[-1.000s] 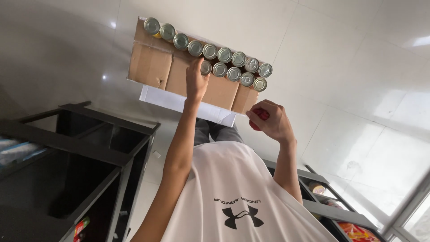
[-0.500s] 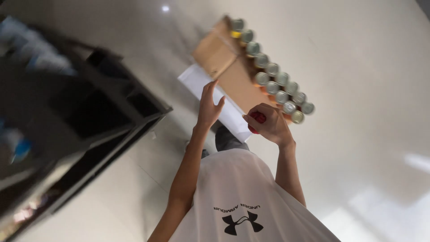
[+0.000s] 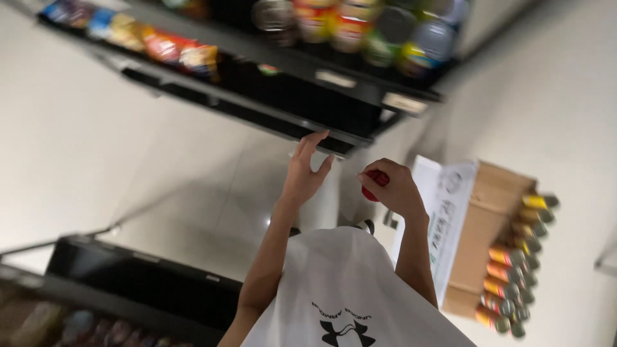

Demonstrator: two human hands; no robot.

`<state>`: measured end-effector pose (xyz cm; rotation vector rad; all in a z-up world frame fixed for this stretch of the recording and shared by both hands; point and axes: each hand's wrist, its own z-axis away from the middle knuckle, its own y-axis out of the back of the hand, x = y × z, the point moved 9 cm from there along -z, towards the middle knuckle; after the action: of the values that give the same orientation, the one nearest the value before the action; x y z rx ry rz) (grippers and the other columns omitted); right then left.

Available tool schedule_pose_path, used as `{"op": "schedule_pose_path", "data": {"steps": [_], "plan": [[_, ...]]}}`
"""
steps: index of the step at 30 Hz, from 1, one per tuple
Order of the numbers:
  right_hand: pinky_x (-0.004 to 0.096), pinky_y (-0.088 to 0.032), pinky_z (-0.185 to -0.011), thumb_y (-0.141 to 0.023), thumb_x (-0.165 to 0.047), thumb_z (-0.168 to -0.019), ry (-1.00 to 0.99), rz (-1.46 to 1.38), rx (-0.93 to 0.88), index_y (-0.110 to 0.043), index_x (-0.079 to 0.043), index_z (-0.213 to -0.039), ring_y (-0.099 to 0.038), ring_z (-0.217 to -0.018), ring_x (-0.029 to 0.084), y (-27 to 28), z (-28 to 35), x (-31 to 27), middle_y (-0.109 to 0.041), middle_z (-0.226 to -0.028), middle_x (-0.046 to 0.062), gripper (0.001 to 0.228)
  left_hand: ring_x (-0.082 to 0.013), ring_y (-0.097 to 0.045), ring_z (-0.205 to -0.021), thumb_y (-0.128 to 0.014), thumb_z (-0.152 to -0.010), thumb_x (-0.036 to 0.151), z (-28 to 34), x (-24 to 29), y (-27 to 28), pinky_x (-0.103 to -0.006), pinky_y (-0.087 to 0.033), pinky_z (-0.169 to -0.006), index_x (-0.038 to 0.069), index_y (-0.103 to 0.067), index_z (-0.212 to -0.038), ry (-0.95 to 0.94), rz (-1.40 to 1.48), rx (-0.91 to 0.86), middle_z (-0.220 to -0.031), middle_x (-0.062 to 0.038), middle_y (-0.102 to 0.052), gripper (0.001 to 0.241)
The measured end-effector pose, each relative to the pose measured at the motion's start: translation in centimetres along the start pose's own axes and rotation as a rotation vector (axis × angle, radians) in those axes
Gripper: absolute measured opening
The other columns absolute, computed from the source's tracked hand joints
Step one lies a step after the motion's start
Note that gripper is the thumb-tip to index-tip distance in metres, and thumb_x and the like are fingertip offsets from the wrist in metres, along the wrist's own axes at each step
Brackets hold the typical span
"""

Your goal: Restocking canned goods from a cardboard box onto store shelves.

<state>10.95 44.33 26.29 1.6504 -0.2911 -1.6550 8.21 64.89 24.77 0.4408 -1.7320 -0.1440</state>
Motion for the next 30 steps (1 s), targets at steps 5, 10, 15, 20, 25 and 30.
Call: {"op": "schedule_pose_path", "data": {"steps": [5, 10, 15, 20, 25, 30], "plan": [[0.033, -0.059, -0.073, -0.079, -0.028, -0.087, 0.208, 0.012, -0.166, -0.076, -0.004, -0.096, -0.074, -0.082, 0.022, -10.4, -6.3, -12.1, -0.077, -0.093, 0.009, 0.026, -0.0289, -0.061, -0.13, -0.074, -0.095, 0.011, 1.4, -2.1, 17.0, -0.041, -0.052, -0.107, 0.009, -0.057, -0.141, 0.088, -0.04, 0.249, -0.139, -0.008, -0.061, 0.049], [0.034, -0.058, -0.073, -0.08, -0.028, -0.087, 0.403, 0.05, -0.332, -0.075, -0.002, -0.095, -0.073, -0.082, 0.023, -19.6, -10.2, -22.9, -0.076, -0.095, 0.01, 0.028, -0.0283, -0.063, -0.128, -0.074, -0.094, 0.009, 3.8, -4.8, 28.8, -0.0389, -0.052, -0.108, 0.008, -0.058, -0.139, 0.104, -0.075, 0.47, -0.133, -0.008, -0.067, 0.047], [0.034, -0.058, -0.075, -0.079, -0.038, -0.088, 0.531, 0.115, -0.469, -0.075, -0.004, -0.093, -0.075, -0.082, 0.024, -27.6, -14.4, -29.7, -0.076, -0.092, 0.01, 0.035, -0.0287, -0.064, -0.124, -0.074, -0.092, 0.008, 4.8, -7.3, 37.6, -0.0395, -0.052, -0.106, 0.008, -0.061, -0.136, 0.161, -0.143, 0.647, -0.128, -0.008, -0.068, 0.045], [0.034, -0.058, -0.075, -0.079, -0.04, -0.088, 0.584, 0.078, -0.528, -0.075, -0.003, -0.093, -0.075, -0.083, 0.024, -34.2, -20.1, -35.2, -0.076, -0.091, 0.01, 0.037, -0.0282, -0.064, -0.125, -0.075, -0.093, 0.009, 2.8, -10.5, 45.4, -0.0395, -0.052, -0.105, 0.008, -0.061, -0.135, 0.196, -0.199, 0.729, -0.128, -0.008, -0.068, 0.044], [0.034, -0.059, -0.075, -0.078, -0.038, -0.086, 0.618, -0.024, -0.54, -0.074, -0.004, -0.093, -0.076, -0.083, 0.025, -39.3, -28.5, -40.8, -0.076, -0.091, 0.01, 0.035, -0.0273, -0.065, -0.122, -0.076, -0.091, 0.011, -3.6, -14.2, 53.9, -0.0388, -0.053, -0.1, 0.009, -0.061, -0.134, 0.226, -0.234, 0.744, -0.128, -0.007, -0.069, 0.046], [0.035, -0.057, -0.077, -0.078, -0.033, -0.09, 0.723, -0.073, -0.523, -0.073, -0.004, -0.095, -0.074, -0.083, 0.025, -40.7, -34.9, -47.6, -0.076, -0.092, 0.011, 0.03, -0.029, -0.063, -0.123, -0.08, -0.088, 0.01, -11.5, -15.6, 60.7, -0.0408, -0.051, -0.106, 0.008, -0.061, -0.135, 0.151, -0.297, 0.72, -0.127, -0.008, -0.068, 0.05]]}}
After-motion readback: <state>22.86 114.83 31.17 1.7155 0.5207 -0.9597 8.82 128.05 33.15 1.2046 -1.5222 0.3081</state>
